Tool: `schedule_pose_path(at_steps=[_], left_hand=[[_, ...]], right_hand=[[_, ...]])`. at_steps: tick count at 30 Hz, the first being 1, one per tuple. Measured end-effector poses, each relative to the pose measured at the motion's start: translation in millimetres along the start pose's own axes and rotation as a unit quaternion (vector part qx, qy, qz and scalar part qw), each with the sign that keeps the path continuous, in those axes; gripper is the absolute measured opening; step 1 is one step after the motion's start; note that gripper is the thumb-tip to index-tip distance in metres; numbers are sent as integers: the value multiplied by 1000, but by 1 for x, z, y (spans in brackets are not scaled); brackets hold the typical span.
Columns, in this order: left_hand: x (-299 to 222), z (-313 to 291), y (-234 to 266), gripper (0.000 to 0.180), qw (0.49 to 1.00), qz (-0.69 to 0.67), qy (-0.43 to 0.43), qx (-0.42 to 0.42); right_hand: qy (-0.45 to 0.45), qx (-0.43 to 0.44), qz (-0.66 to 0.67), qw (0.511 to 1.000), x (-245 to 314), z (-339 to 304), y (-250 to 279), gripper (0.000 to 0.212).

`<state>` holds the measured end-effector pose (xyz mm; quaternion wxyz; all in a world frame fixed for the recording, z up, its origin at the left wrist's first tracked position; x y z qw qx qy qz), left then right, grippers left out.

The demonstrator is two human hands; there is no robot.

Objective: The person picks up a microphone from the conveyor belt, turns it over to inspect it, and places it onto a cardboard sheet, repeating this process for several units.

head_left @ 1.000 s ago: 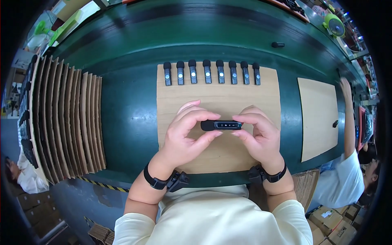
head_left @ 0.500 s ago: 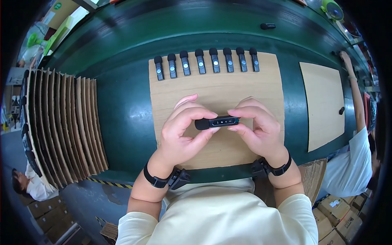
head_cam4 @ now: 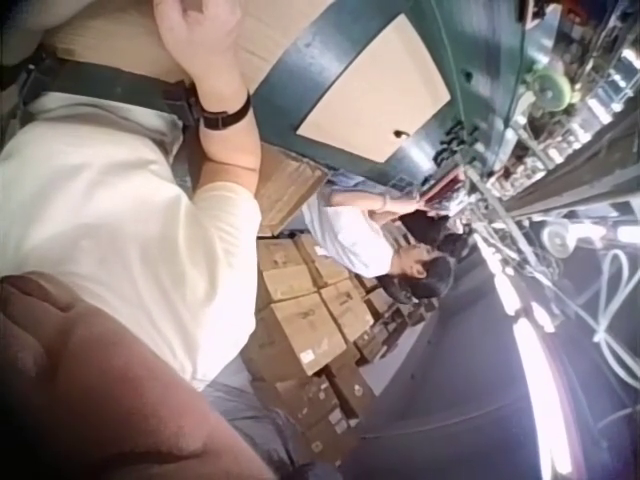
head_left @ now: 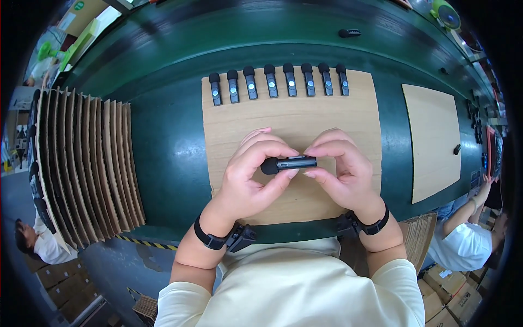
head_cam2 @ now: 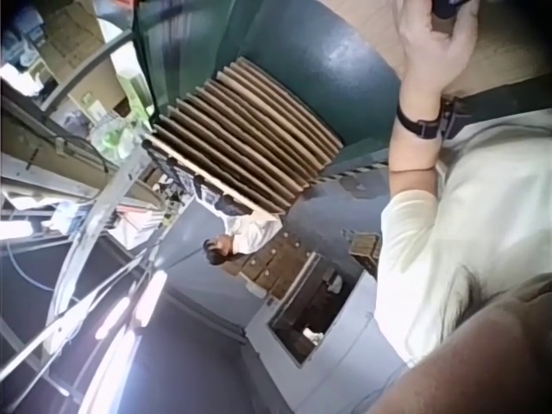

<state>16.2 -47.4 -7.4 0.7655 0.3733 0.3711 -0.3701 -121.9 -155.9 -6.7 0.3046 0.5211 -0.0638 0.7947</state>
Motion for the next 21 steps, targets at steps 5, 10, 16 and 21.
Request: schedule_pose_path(at_steps=[5,10,16,21], left_hand=[[2,-2,1,24,1000,-8,17,-8],[1,-2,1,23,1000,-3,10,-20],[-1,-1,4,23,999,15,0,-40],[-1,-2,6,24,997,38,-6,-64]], right_hand=[[-5,-3,-15,1000,3,1,-1,32],[11,-8,-30,999,3,1,-2,36],[28,-38,-16,999,-4,-5,-1,42],[43,-51,-54,996,0,-1,2,35]])
Point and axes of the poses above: each hand's wrist, its own z-axis towards the middle knuckle, its own y-axis out of the back of the hand, x = y × z, the point moved 5 cm from there along z, towards the middle knuckle, and after that the axes turned 2 degrees about z, right-handed, at the moved point
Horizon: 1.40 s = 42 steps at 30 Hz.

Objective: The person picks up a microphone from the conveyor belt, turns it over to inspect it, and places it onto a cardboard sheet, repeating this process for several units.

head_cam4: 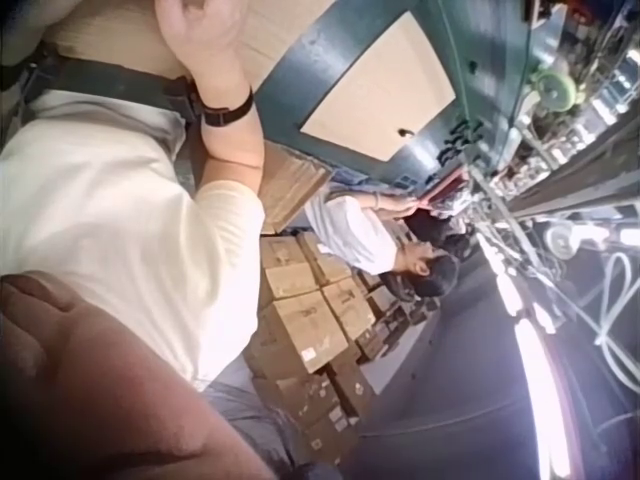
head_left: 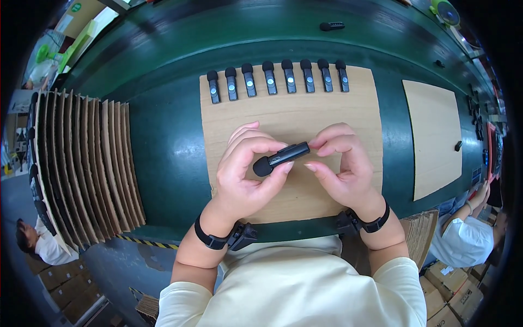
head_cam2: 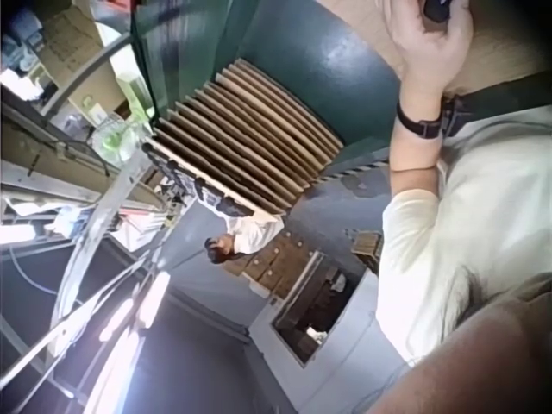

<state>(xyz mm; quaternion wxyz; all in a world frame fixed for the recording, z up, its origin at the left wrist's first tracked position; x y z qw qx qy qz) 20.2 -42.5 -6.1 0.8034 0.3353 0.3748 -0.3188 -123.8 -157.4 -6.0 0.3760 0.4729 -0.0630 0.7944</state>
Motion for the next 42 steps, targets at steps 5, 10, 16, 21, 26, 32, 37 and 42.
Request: schedule_pose_path(at_steps=[5,10,16,21,26,32,37,42], left_hand=[[-2,0,-2,22,1000,7,7,-2],[1,0,-3,18,999,13,27,13],[2,-1,-4,10,998,-10,45,41],[3,-1,-5,7,996,-21,63,63],[5,-2,-6,7,993,-34,80,74],[6,-4,-9,12,990,-53,96,84],[6,-4,-10,15,989,-60,100,85],[6,-4,-10,15,989,-62,105,86]], right_hand=[[0,19,-45,999,5,0,0,29],[-17,11,-34,999,0,-1,0,28],[-32,3,-9,999,0,-1,0,29],[-34,20,-5,999,-2,-1,0,29],[-36,24,-5,999,-3,-1,0,28],[-41,23,-6,999,-2,-1,0,26],[-43,24,-4,999,-2,-2,0,25],[-41,24,-2,999,-3,-2,-1,24]])
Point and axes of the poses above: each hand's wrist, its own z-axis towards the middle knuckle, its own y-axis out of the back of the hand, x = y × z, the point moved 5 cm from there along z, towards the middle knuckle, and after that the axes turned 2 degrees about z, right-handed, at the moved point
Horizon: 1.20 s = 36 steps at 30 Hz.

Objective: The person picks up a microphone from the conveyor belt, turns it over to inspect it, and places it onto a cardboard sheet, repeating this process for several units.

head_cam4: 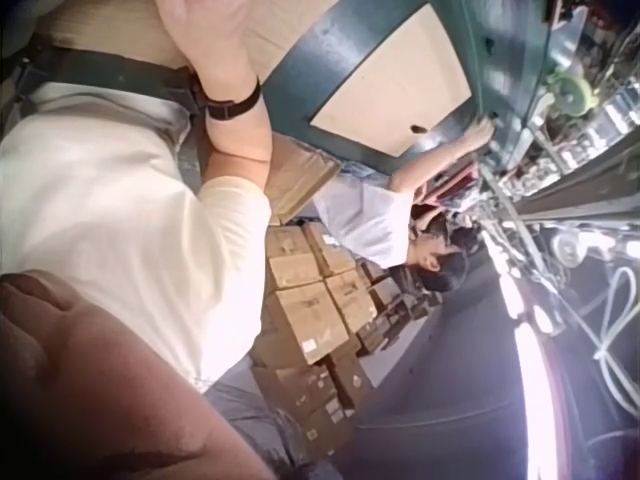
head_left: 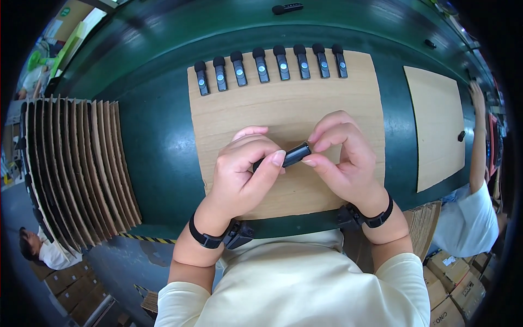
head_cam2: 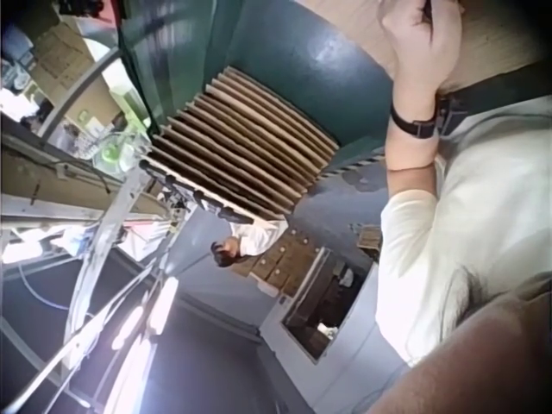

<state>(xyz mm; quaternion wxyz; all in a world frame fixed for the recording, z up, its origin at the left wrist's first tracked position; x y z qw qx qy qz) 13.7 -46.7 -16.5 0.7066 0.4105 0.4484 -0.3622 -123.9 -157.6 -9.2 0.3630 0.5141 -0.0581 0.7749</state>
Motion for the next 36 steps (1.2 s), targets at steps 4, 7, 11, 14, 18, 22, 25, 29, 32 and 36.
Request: schedule_pose_path(at_steps=[4,7,11,14,18,22,25,29,32,36], left_hand=[[1,1,0,14,1000,4,-5,1],[2,3,-1,14,1000,-2,1,7],[17,4,0,16,999,-14,46,-13],[31,0,-4,19,979,-111,164,-48],[42,-2,-8,22,958,-167,226,-63],[44,0,-7,23,968,-126,217,-29],[45,-4,-2,24,967,-139,209,-37],[52,-7,1,26,970,-124,207,-42],[56,-7,0,27,972,-127,199,-26],[56,-6,-1,28,971,-118,205,-26]], right_hand=[[1,0,-4,1000,0,1,1,24],[1,2,-14,1000,-1,2,2,23],[2,7,-39,999,3,10,6,21],[0,10,-68,998,14,25,11,21],[2,42,-173,984,13,65,23,24],[50,106,-303,946,-27,127,19,31],[-63,184,-390,900,-70,186,-2,46],[-124,252,-486,827,-121,236,-19,45],[-148,245,-487,825,-140,242,-20,38],[-151,308,-489,802,-118,239,-15,31]])
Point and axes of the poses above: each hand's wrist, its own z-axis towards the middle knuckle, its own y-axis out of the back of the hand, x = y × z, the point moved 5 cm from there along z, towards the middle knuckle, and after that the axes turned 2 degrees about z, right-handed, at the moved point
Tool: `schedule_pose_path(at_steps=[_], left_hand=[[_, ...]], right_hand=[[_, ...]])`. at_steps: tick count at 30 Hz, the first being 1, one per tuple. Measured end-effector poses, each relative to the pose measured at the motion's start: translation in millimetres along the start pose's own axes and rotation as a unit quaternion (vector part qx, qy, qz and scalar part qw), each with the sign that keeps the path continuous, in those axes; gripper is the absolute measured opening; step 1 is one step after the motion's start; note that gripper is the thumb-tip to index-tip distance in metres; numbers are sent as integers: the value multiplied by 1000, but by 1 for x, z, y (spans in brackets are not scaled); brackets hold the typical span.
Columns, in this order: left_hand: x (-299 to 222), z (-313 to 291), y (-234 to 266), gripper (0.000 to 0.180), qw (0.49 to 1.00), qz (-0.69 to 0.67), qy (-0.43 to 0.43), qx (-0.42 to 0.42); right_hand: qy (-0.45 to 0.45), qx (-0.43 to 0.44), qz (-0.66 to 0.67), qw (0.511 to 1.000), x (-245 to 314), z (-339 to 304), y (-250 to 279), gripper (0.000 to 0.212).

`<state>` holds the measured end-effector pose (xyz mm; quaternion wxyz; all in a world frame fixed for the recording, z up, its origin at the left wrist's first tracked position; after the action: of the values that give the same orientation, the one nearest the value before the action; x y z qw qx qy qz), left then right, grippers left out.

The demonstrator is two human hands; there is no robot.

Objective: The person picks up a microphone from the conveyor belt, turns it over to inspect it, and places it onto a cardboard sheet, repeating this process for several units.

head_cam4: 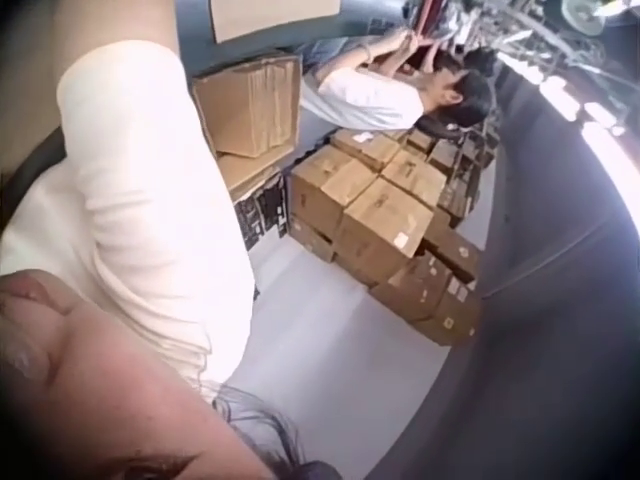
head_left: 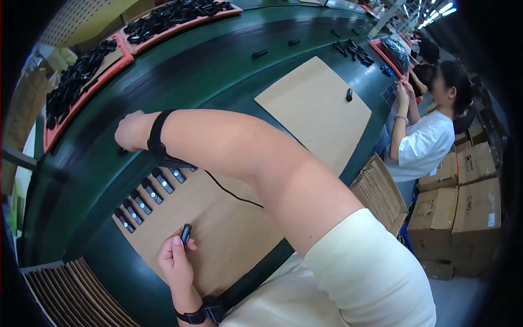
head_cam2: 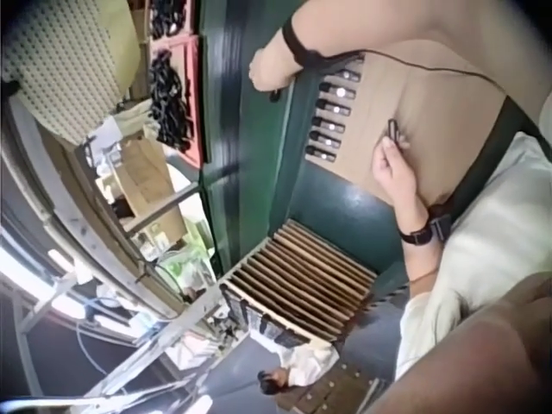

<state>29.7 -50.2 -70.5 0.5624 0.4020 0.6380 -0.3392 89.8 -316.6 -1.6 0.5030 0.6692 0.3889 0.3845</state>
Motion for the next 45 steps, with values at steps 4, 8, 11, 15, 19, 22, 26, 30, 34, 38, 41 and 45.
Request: schedule_pose_path(at_steps=[4,8,11,15,19,22,26,30,34,38,41,45], left_hand=[[-4,0,-6,30,1000,16,-2,-26],[-2,0,-3,29,999,20,-5,-31],[-1,-3,-1,29,999,27,-18,-41],[-15,-6,-1,33,991,81,-87,-58],[-38,-13,5,28,973,155,-167,-34],[-55,-16,6,22,966,166,-196,-31],[-80,-27,-4,25,952,195,-218,-93],[-93,-44,-6,19,955,157,-212,-135],[-104,-49,-24,22,976,20,-170,-138],[-100,-40,-36,23,991,-42,-121,-48],[-106,-47,-38,23,987,-75,-136,-49],[-110,-54,-37,24,988,-88,-124,-18]], right_hand=[[20,-18,13,1000,-6,-41,19,28],[-14,-64,45,997,-39,-126,26,24],[-85,-134,90,983,-82,-194,11,19],[-225,-154,133,953,-138,-276,-15,18],[-309,-186,114,926,-174,-331,-39,17],[-350,-191,68,915,-186,-351,-58,17],[-338,-201,44,919,-187,-350,-73,20],[-260,-316,77,909,-151,-354,-49,23],[-99,-366,312,871,-86,-354,-21,20],[0,-335,465,819,-31,-345,-12,19],[53,-307,523,794,4,-329,-19,19],[81,-287,578,760,36,-313,-24,19]])
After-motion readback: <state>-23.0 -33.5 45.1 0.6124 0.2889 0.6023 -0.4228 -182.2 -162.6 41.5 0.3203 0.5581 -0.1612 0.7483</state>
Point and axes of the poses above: each hand's wrist, its own z-axis towards the middle knuckle, its own y-axis out of the back of the hand, x = y × z, the point moved 5 cm from there along z, towards the middle knuckle, and after that the axes turned 2 degrees about z, right-handed, at the moved point
